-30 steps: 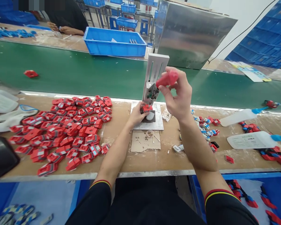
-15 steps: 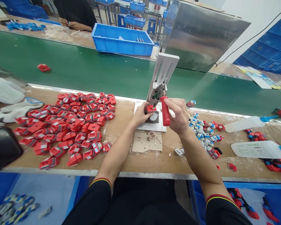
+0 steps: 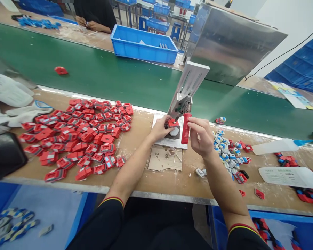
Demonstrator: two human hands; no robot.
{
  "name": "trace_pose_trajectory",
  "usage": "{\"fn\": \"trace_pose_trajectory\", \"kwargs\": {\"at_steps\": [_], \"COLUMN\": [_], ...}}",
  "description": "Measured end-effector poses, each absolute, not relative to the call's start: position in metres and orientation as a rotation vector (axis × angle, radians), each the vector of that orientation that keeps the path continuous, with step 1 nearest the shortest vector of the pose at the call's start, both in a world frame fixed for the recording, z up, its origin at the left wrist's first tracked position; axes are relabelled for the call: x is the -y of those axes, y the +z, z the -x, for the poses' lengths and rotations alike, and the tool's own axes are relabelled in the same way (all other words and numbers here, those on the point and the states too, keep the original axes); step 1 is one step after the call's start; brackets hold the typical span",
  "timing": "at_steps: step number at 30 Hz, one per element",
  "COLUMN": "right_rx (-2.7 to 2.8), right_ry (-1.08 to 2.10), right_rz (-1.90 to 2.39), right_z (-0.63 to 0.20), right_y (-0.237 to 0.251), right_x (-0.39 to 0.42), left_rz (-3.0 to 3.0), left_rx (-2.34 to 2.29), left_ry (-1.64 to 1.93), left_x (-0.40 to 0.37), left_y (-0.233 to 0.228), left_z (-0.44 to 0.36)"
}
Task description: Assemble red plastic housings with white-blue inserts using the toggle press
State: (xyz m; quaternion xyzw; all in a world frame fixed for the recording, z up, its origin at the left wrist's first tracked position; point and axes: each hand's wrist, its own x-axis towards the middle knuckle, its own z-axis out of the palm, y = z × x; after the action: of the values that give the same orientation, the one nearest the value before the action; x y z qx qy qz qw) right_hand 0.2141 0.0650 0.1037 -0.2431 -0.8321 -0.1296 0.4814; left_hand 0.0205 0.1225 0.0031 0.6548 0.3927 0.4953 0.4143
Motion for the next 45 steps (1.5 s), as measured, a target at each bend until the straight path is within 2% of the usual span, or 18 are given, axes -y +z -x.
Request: {"fn": "trace_pose_trajectory", "kwargs": {"at_steps": [4,10,12,18,29,45], "right_rx": [1.876,1.782,1.721,1.564,1.465,1.407], "right_ry": [0.011,1.065,1.266,1.367,1.482,1.656], "right_rz": [0.736,0.863,0.855,0.906,1.021,1.021], "right_z": [-0.213,-0.205,-0.204,-0.200,-0.199,-0.199], "right_y": [0.112,0.114,0.119,0.136,0.129,0.169], "right_x": [-0.054,-0.039,-0.036,-0.029,-0.027,-0.023], "left_rz": [-1.632,-1.639,-1.646,-1.653,-1.699,-1.740], "left_rx": [-1.033,-1.023,-1.025,-1.016,-1.012,-1.052], "left_ry": [1.284,1.275,1.270,1.283,1.286,1.319], "left_x": [-0.122,-0.121,-0.121,-0.123,-0.120,-0.116], "left_y": [0.003,0.003,0.002,-0.001,-0.003,-0.003], "left_z": [-0.022,-0.022,-0.022,-0.022,-0.021,-0.025]}}
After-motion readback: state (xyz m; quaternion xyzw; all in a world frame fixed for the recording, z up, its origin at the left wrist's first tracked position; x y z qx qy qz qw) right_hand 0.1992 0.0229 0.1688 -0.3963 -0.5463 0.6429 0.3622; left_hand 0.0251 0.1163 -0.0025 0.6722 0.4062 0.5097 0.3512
